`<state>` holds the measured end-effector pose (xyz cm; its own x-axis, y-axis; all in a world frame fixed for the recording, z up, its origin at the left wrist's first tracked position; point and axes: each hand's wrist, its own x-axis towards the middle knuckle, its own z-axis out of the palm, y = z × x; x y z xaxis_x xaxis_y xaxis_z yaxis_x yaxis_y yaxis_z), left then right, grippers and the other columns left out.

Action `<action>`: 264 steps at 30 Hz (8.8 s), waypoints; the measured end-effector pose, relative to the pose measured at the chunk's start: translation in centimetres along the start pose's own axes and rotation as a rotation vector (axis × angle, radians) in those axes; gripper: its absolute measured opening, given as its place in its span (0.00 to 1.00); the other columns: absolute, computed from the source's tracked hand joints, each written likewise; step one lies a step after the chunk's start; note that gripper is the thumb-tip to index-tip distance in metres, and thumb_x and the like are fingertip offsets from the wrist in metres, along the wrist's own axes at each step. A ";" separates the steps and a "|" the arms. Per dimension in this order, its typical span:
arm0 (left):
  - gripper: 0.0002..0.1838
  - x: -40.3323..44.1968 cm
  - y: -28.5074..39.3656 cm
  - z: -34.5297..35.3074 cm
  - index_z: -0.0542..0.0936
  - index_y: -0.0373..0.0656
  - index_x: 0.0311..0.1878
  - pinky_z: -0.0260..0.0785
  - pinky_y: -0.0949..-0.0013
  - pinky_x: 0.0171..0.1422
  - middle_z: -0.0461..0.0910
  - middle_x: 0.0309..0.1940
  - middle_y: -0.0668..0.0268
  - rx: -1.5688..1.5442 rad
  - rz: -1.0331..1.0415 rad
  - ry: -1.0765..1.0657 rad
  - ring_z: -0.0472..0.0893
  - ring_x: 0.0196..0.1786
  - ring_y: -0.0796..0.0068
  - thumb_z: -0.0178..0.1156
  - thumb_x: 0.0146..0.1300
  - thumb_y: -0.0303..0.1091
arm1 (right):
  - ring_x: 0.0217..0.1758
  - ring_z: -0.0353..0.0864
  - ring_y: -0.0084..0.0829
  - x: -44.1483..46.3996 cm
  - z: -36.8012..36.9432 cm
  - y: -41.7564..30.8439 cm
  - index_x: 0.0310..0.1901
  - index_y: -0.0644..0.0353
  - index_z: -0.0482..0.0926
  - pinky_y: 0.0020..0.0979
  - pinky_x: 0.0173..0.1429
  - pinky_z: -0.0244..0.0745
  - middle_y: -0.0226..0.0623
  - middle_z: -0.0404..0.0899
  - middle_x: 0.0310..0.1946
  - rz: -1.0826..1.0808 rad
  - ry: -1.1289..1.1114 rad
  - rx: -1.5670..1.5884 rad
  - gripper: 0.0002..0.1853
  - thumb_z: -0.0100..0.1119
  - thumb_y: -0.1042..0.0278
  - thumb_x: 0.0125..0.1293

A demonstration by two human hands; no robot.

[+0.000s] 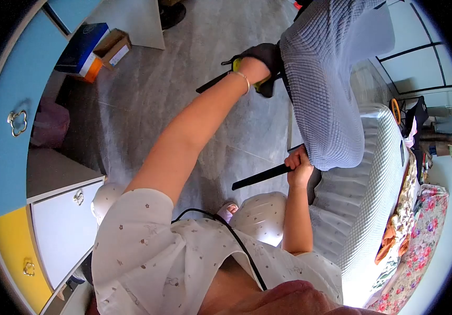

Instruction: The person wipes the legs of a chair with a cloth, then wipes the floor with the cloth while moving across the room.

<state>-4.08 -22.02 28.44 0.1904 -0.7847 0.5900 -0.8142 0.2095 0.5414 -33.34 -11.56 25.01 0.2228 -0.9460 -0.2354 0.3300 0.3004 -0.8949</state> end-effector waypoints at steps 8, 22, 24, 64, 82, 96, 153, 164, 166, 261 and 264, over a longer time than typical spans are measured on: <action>0.12 0.1 -1.6 0.1 0.81 0.43 0.35 0.73 0.57 0.45 0.80 0.37 0.51 -0.060 -0.008 -0.121 0.80 0.41 0.51 0.60 0.49 0.38 | 0.13 0.46 0.20 0.2 -0.4 -0.3 0.24 0.54 0.64 0.25 0.21 0.47 0.23 0.51 0.12 -0.026 0.058 -0.008 0.08 0.47 0.71 0.60; 0.14 -15.8 -20.0 8.5 0.77 0.42 0.38 0.72 0.57 0.44 0.80 0.36 0.53 0.130 -0.187 -0.253 0.79 0.40 0.50 0.56 0.58 0.44 | 0.15 0.45 0.19 0.8 -1.6 -1.0 0.24 0.53 0.63 0.25 0.25 0.48 0.21 0.51 0.13 -0.041 0.134 -0.032 0.09 0.46 0.70 0.61; 0.14 -17.7 -20.1 8.1 0.77 0.42 0.38 0.71 0.55 0.44 0.80 0.35 0.53 0.076 -0.323 -0.277 0.79 0.40 0.50 0.55 0.59 0.43 | 0.14 0.45 0.19 0.9 -2.0 -0.7 0.23 0.53 0.63 0.24 0.24 0.48 0.21 0.50 0.13 -0.042 0.127 -0.037 0.09 0.46 0.70 0.61; 0.16 -16.2 5.1 -28.1 0.73 0.41 0.55 0.64 0.67 0.63 0.77 0.52 0.62 0.124 -0.214 0.305 0.76 0.54 0.67 0.52 0.65 0.32 | 0.26 0.67 0.24 7.5 21.2 14.5 0.34 0.62 0.75 0.27 0.32 0.63 0.31 0.72 0.28 -0.124 -0.054 -0.378 0.08 0.62 0.69 0.57; 0.14 -20.4 -0.1 -34.1 0.76 0.40 0.48 0.68 0.63 0.52 0.79 0.44 0.57 0.585 -0.334 0.372 0.78 0.47 0.60 0.53 0.60 0.31 | 0.27 0.67 0.26 9.7 26.0 19.9 0.35 0.63 0.76 0.27 0.33 0.64 0.33 0.72 0.28 -0.204 0.022 -0.167 0.06 0.61 0.72 0.56; 0.13 -23.3 -6.2 -30.7 0.77 0.39 0.45 0.69 0.61 0.46 0.79 0.41 0.54 0.559 -0.440 0.432 0.79 0.43 0.58 0.54 0.56 0.31 | 0.43 0.73 0.34 9.8 24.7 23.6 0.52 0.67 0.72 0.36 0.48 0.71 0.41 0.72 0.50 -0.265 -0.240 -0.279 0.21 0.62 0.69 0.58; 0.16 -30.4 -2.0 -35.0 0.78 0.37 0.49 0.71 0.77 0.42 0.82 0.38 0.65 0.014 -0.959 0.081 0.79 0.38 0.82 0.58 0.64 0.37 | 0.57 0.63 0.50 -7.3 21.3 47.4 0.52 0.50 0.77 0.48 0.55 0.63 0.41 0.59 0.64 -0.623 -1.198 -1.859 0.16 0.52 0.69 0.62; 0.16 -30.5 -3.7 -34.5 0.78 0.38 0.48 0.72 0.72 0.45 0.83 0.39 0.58 0.148 -0.714 0.098 0.83 0.42 0.69 0.59 0.62 0.39 | 0.46 0.72 0.31 -7.1 19.3 44.2 0.46 0.67 0.75 0.31 0.53 0.64 0.36 0.77 0.41 0.256 -0.843 -0.837 0.16 0.48 0.65 0.61; 0.16 -30.5 -4.0 -34.5 0.78 0.38 0.48 0.72 0.72 0.45 0.83 0.40 0.58 0.086 -0.725 0.124 0.83 0.42 0.69 0.58 0.62 0.39 | 0.39 0.71 0.25 0.0 14.9 43.0 0.42 0.62 0.77 0.28 0.47 0.64 0.29 0.75 0.36 0.294 -0.745 -0.757 0.14 0.49 0.64 0.60; 0.13 -30.3 -4.7 -34.1 0.78 0.37 0.48 0.71 0.75 0.46 0.83 0.39 0.61 -0.020 -0.756 0.144 0.81 0.41 0.77 0.58 0.63 0.34 | 0.59 0.67 0.40 -1.6 14.5 41.0 0.54 0.63 0.72 0.33 0.63 0.60 0.41 0.72 0.51 0.245 -0.924 -0.728 0.22 0.50 0.77 0.54; 0.14 -29.9 -5.0 -33.7 0.78 0.37 0.48 0.71 0.76 0.46 0.83 0.40 0.62 -0.053 -0.753 0.108 0.80 0.42 0.78 0.58 0.63 0.34 | 0.58 0.65 0.44 4.0 10.4 39.9 0.52 0.57 0.73 0.40 0.62 0.61 0.41 0.67 0.57 -0.606 -1.040 -0.961 0.20 0.53 0.74 0.54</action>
<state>12.81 20.02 28.29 0.7389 -0.6657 0.1042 -0.4166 -0.3299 0.8471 -9.72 -2.06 -7.68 0.9334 -0.2703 0.2361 -0.0016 -0.6609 -0.7505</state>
